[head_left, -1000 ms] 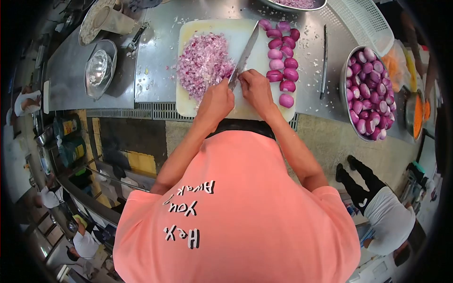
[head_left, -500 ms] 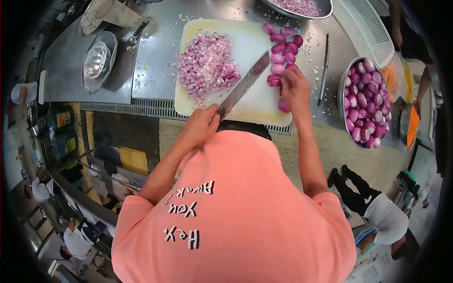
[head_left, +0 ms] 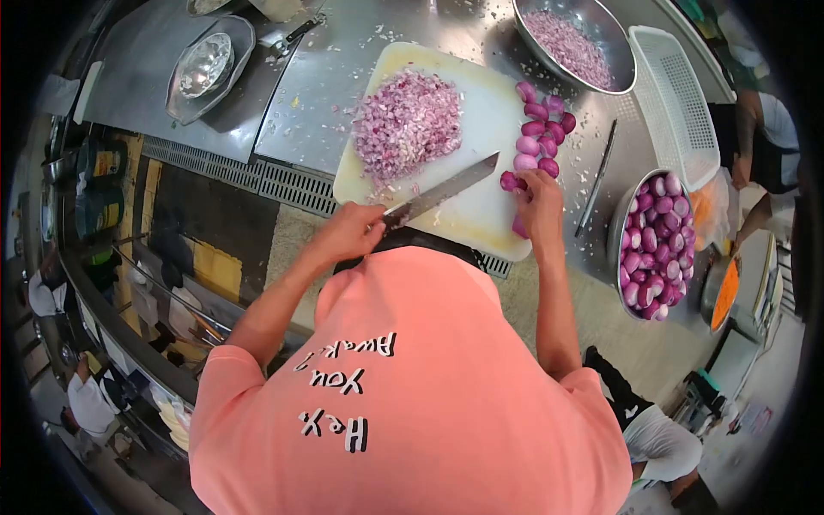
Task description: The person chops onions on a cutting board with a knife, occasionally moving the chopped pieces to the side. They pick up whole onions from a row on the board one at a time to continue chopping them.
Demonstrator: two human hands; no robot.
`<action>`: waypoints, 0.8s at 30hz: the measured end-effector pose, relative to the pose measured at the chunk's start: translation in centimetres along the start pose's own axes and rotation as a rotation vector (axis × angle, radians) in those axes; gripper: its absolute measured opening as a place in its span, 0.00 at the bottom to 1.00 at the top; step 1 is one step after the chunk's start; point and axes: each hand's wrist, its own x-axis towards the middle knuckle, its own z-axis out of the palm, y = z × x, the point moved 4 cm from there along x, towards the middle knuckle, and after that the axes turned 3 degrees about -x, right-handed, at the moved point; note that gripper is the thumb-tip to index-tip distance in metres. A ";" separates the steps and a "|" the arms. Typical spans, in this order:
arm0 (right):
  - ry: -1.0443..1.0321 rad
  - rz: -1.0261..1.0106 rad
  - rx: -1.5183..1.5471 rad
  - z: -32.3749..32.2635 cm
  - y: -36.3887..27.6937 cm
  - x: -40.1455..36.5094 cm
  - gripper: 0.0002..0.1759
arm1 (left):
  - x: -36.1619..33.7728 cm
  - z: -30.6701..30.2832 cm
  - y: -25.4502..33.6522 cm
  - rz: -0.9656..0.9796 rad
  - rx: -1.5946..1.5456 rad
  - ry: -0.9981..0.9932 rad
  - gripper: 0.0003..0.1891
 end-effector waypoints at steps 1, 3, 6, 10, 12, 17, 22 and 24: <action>0.001 -0.005 -0.002 -0.1 -0.4 0.0 0.18 | 0.4 -0.6 -1.1 0.001 -0.081 0.052 0.09; 0.025 -0.037 0.029 0.3 -2.1 0.0 0.15 | 1.2 -2.0 -1.6 -0.057 -0.023 0.116 0.09; 0.018 -0.024 0.180 3.2 -3.3 0.6 0.15 | 1.3 -3.3 1.2 -0.053 -0.026 0.240 0.09; 0.073 -0.135 0.219 5.7 -6.4 2.4 0.13 | 2.9 -1.6 3.7 0.002 0.061 0.307 0.07; 0.058 -0.175 0.085 5.8 -8.0 3.1 0.10 | 4.5 -0.3 3.2 0.074 0.077 0.347 0.06; -0.029 -0.196 -0.020 5.4 -8.9 3.5 0.11 | 4.0 -0.8 5.0 0.054 0.058 0.322 0.06; -0.054 -0.221 -0.098 5.8 -9.0 3.8 0.12 | 5.0 0.7 4.6 0.063 0.039 0.334 0.06; -0.045 -0.225 -0.081 5.8 -8.7 4.0 0.12 | 5.3 0.2 5.2 0.055 0.015 0.311 0.05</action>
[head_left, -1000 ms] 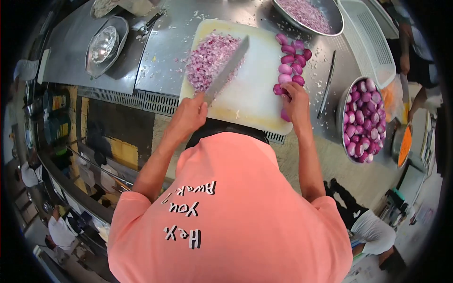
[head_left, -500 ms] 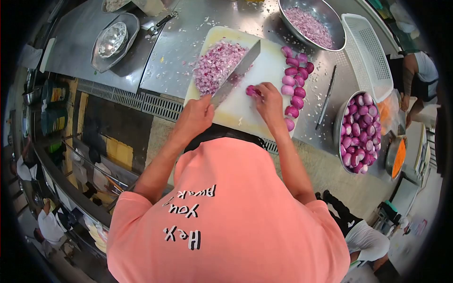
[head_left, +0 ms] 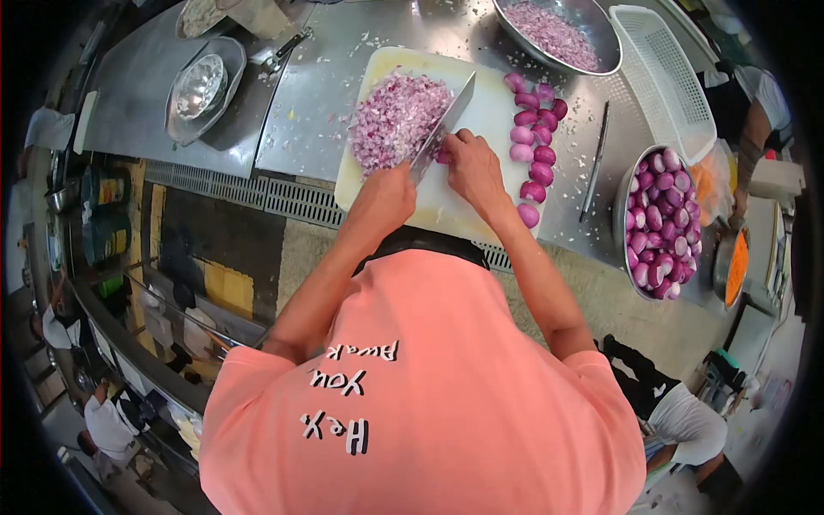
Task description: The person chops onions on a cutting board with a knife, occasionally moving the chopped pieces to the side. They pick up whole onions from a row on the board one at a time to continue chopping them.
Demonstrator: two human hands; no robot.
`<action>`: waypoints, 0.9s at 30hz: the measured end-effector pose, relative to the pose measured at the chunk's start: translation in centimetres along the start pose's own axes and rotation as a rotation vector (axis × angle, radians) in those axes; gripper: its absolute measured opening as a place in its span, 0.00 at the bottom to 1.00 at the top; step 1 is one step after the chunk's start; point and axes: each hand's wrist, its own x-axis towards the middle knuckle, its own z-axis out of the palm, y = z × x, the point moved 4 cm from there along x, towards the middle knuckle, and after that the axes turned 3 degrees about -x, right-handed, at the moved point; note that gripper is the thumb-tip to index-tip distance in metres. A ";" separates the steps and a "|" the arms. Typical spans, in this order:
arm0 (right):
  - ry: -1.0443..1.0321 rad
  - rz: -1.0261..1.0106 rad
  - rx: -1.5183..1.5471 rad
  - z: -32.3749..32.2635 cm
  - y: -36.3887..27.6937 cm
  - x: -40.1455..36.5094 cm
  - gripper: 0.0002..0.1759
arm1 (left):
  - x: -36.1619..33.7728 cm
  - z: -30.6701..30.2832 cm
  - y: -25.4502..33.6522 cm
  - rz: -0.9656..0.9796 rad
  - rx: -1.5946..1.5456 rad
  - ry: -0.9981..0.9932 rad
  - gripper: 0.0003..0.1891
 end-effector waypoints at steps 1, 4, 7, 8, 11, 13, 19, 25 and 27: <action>-0.001 -0.004 0.023 0.1 0.0 -0.2 0.12 | -1.1 -0.7 0.7 -0.021 0.019 -0.017 0.06; 0.027 0.017 0.032 -0.2 -0.3 -0.4 0.12 | -0.1 0.4 -0.2 -0.031 0.082 -0.029 0.06; 0.054 -0.009 0.025 0.0 -0.1 -0.6 0.12 | -0.3 0.6 0.3 -0.051 0.071 -0.038 0.07; 0.062 -0.004 0.019 -0.1 0.2 -0.6 0.12 | 0.2 -0.1 1.1 -0.065 0.039 -0.034 0.08; 0.067 0.002 0.056 0.2 0.1 -0.2 0.12 | -0.5 0.0 0.6 -0.023 0.087 -0.043 0.09; 0.057 0.023 0.054 -0.1 -0.1 -0.8 0.12 | -0.5 1.1 0.0 0.027 0.054 -0.008 0.09; 0.070 0.022 0.100 0.1 0.5 -1.0 0.12 | 0.0 0.2 0.6 -0.066 0.108 -0.100 0.09; 0.098 0.028 0.100 0.2 0.7 -1.3 0.11 | 1.0 0.5 1.0 -0.044 0.098 -0.089 0.08; 0.119 0.034 0.125 0.2 0.6 -1.3 0.11 | -0.3 0.4 1.3 -0.025 0.098 -0.081 0.09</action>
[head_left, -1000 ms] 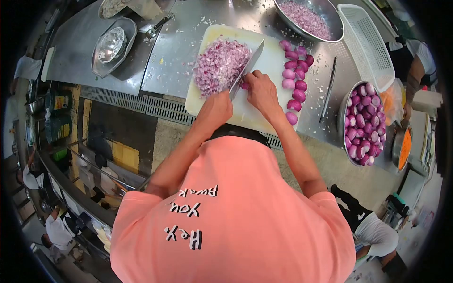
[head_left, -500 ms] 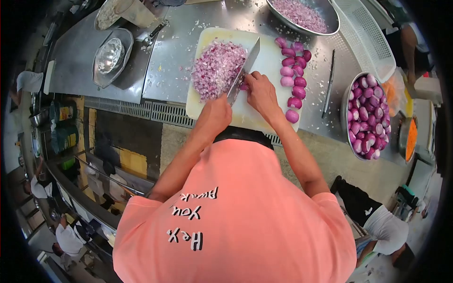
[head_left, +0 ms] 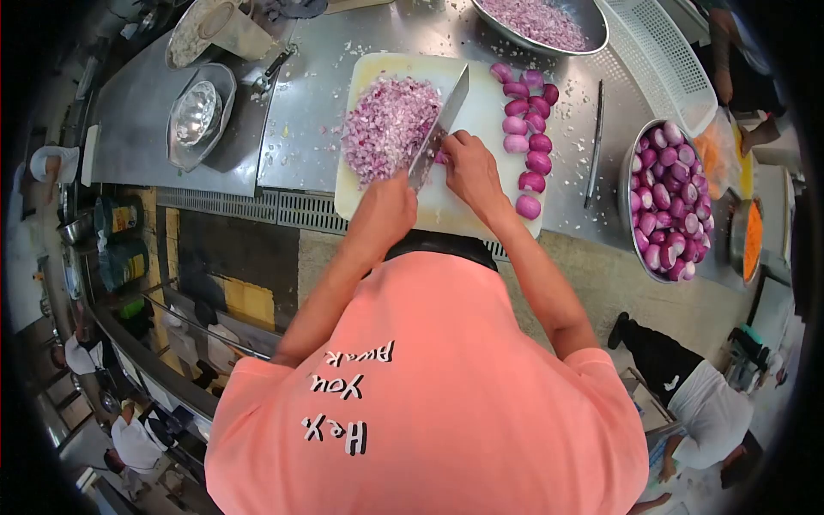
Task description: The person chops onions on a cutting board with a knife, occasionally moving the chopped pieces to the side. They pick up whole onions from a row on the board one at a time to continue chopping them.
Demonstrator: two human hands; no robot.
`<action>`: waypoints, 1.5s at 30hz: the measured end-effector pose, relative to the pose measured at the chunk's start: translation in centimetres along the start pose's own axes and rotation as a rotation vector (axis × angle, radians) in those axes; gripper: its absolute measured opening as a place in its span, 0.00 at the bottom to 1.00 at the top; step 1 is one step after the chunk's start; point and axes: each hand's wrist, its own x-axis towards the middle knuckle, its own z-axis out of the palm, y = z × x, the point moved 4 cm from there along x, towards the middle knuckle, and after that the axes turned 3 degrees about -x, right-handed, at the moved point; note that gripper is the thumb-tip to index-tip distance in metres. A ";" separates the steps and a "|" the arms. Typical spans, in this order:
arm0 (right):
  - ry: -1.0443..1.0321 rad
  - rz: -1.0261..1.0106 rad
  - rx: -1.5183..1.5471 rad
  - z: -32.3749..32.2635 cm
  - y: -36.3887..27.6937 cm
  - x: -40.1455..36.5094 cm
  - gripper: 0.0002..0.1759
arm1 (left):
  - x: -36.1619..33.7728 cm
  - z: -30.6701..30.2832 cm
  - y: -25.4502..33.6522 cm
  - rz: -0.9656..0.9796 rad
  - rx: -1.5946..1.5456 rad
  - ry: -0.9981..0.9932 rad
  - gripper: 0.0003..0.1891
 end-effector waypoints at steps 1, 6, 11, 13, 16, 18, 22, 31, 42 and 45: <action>0.010 0.007 0.020 0.0 0.0 0.0 0.10 | -0.2 0.2 -0.1 0.013 -0.009 0.006 0.10; 0.039 -0.013 0.021 -0.2 0.3 -0.3 0.10 | 1.9 0.8 0.1 -0.032 0.026 -0.039 0.08; 0.038 0.020 0.069 0.2 0.4 -0.8 0.09 | 0.9 1.6 0.2 0.009 0.007 0.015 0.10; 0.047 0.002 0.054 0.1 0.5 -0.5 0.08 | 2.2 1.3 0.7 -0.071 -0.022 -0.009 0.10; 0.079 0.009 0.086 0.1 0.6 -0.6 0.08 | 0.8 0.9 0.5 -0.001 0.009 -0.001 0.09; 0.086 0.012 0.089 0.2 0.8 -0.4 0.08 | 1.0 2.2 -0.1 -0.025 0.023 -0.021 0.09; 0.096 0.012 0.122 0.0 0.6 -0.8 0.07 | 1.8 1.5 0.8 0.011 0.006 -0.015 0.08; 0.126 0.022 0.172 -0.4 1.1 -1.4 0.09 | 2.0 1.4 0.7 0.109 0.011 0.063 0.09; 0.164 0.083 0.250 0.3 0.7 -1.0 0.09 | 1.5 0.8 0.6 0.027 0.090 0.031 0.07; 0.145 0.100 0.251 0.5 0.7 -1.4 0.09 | 2.3 2.3 -0.4 0.049 0.071 0.034 0.07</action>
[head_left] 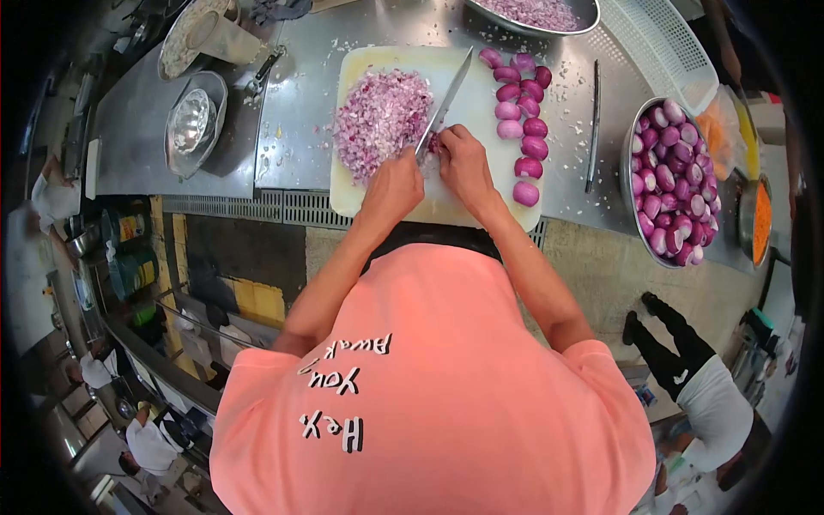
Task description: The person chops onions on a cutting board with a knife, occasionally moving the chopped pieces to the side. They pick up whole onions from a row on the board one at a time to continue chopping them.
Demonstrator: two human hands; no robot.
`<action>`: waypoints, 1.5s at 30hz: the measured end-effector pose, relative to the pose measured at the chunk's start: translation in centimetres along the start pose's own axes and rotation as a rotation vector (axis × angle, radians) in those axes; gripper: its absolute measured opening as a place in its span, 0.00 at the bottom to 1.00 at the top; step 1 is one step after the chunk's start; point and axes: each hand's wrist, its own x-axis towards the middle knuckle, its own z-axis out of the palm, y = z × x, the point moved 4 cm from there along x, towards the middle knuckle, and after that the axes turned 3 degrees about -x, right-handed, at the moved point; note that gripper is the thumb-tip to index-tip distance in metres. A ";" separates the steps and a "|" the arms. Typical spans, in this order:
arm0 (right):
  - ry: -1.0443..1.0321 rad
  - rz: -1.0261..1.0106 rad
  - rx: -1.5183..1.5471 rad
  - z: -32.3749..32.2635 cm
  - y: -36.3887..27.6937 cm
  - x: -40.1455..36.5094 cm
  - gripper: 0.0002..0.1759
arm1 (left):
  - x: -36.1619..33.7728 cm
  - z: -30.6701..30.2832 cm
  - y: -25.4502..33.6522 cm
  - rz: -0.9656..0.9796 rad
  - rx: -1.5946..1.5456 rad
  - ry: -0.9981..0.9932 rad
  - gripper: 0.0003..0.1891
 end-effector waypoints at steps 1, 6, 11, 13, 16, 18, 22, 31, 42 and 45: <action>0.003 -0.013 -0.015 0.0 -0.1 0.3 0.09 | 0.6 0.0 0.2 0.076 0.005 0.026 0.07; 0.004 -0.044 0.023 -0.2 -0.2 0.9 0.08 | -0.4 -0.8 0.7 0.004 0.022 0.002 0.07; -0.016 -0.021 0.013 0.1 0.2 0.6 0.07 | -0.1 -1.2 0.9 0.010 0.054 -0.034 0.07; 0.011 -0.044 0.054 0.1 0.2 0.6 0.06 | -0.9 -1.0 1.0 0.002 0.037 -0.014 0.07; 0.030 -0.033 0.044 0.3 0.3 0.5 0.06 | 0.1 0.6 0.1 0.030 0.020 0.003 0.06; 0.036 -0.042 0.036 0.2 0.4 0.5 0.06 | 0.4 0.3 0.4 0.083 0.030 0.029 0.06; 0.068 -0.020 0.098 0.4 0.7 0.5 0.06 | -0.7 -0.6 0.9 0.030 0.024 -0.003 0.07; 0.043 -0.051 0.116 0.4 0.9 0.4 0.07 | -1.0 0.1 0.2 -0.020 0.009 -0.001 0.07; -0.030 -0.118 -0.097 0.4 0.0 0.7 0.08 | -0.2 -0.4 -1.0 0.004 0.079 0.043 0.13; -0.075 -0.068 -0.112 0.3 0.3 1.0 0.09 | -1.0 -1.8 -0.3 0.030 0.026 0.070 0.08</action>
